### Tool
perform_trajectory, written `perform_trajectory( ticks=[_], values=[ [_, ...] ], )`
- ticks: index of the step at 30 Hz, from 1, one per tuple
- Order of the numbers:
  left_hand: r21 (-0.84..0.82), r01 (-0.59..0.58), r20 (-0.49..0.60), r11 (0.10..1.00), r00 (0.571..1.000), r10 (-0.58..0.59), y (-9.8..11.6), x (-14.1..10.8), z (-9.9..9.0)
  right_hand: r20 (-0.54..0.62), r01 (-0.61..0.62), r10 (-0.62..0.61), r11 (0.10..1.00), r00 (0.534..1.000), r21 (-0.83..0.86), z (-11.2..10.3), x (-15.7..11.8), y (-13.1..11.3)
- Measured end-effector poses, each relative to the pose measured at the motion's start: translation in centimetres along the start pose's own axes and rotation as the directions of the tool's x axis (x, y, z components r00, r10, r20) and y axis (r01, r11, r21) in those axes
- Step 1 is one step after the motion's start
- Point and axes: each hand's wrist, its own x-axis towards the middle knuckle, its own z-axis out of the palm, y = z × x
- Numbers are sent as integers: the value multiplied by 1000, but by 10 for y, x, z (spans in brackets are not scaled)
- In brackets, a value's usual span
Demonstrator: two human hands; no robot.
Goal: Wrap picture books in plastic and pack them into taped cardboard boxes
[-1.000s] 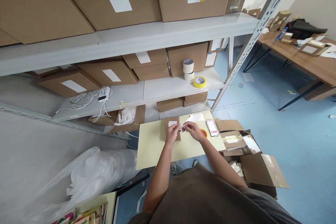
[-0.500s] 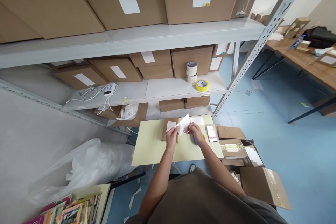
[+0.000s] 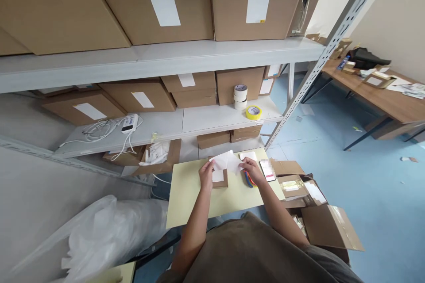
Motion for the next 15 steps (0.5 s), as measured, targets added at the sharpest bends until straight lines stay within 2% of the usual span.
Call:
perform_trajectory(
  ticks=[3,6,8,11,15],
  values=[
    [-26,-20,-173,999,985,15,2,23,-27,-194,28,-25,1000,981,8,6,1,0],
    [17,-39,-211,999,976,42,4,34,-46,-310,54,-44,998,950,23,29,8,5],
    [53,-69,-187,996,979,78,6,37,-59,-312,43,-31,999,950,33,51,17,10],
    [116,-105,-154,988,980,122,9,39,-83,-236,-35,36,999,971,9,88,35,22],
    [193,-119,-213,974,964,160,18,40,-131,-119,-165,167,986,979,24,145,68,51]
  ],
)
